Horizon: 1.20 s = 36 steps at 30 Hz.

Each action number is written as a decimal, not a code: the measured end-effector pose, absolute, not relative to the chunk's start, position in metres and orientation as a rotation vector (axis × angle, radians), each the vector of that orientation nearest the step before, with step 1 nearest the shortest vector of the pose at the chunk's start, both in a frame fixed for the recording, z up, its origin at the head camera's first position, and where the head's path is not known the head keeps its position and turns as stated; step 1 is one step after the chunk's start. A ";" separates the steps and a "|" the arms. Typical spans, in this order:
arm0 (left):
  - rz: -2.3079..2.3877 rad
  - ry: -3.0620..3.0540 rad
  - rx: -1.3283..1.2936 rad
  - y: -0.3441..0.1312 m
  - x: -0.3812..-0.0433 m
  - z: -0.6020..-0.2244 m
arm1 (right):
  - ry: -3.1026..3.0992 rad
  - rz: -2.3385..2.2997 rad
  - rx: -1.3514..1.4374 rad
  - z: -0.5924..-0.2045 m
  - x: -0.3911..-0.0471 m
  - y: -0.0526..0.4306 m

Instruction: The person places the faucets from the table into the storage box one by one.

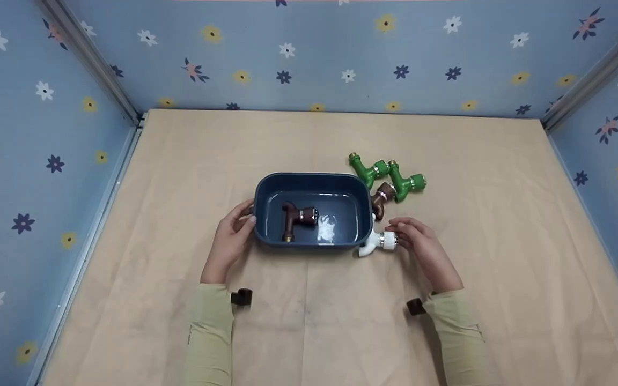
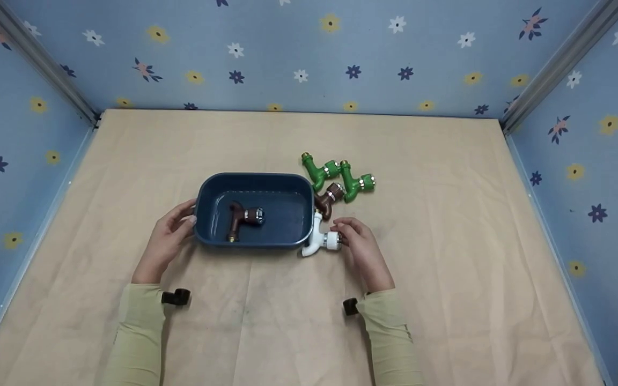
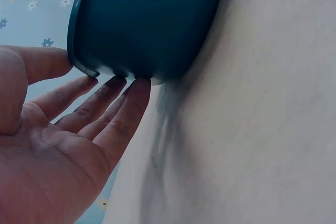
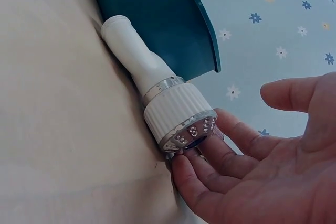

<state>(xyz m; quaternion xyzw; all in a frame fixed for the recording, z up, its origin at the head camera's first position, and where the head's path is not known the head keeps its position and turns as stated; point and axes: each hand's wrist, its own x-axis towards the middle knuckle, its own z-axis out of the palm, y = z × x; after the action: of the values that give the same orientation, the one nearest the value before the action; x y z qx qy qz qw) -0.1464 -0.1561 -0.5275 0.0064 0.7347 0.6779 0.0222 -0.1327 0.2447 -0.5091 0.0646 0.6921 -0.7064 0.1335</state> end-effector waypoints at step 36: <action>2.136 2.258 0.037 -0.156 -0.147 -0.526 | 2.177 -1.871 -0.023 -0.520 -0.126 0.249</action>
<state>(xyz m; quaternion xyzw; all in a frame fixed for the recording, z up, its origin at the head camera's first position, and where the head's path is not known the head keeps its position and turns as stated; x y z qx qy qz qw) -0.1465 -0.1564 -0.5262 0.0118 0.7262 0.6872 0.0165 -0.1259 0.2490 -0.5201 -0.0079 0.7513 -0.6459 0.1351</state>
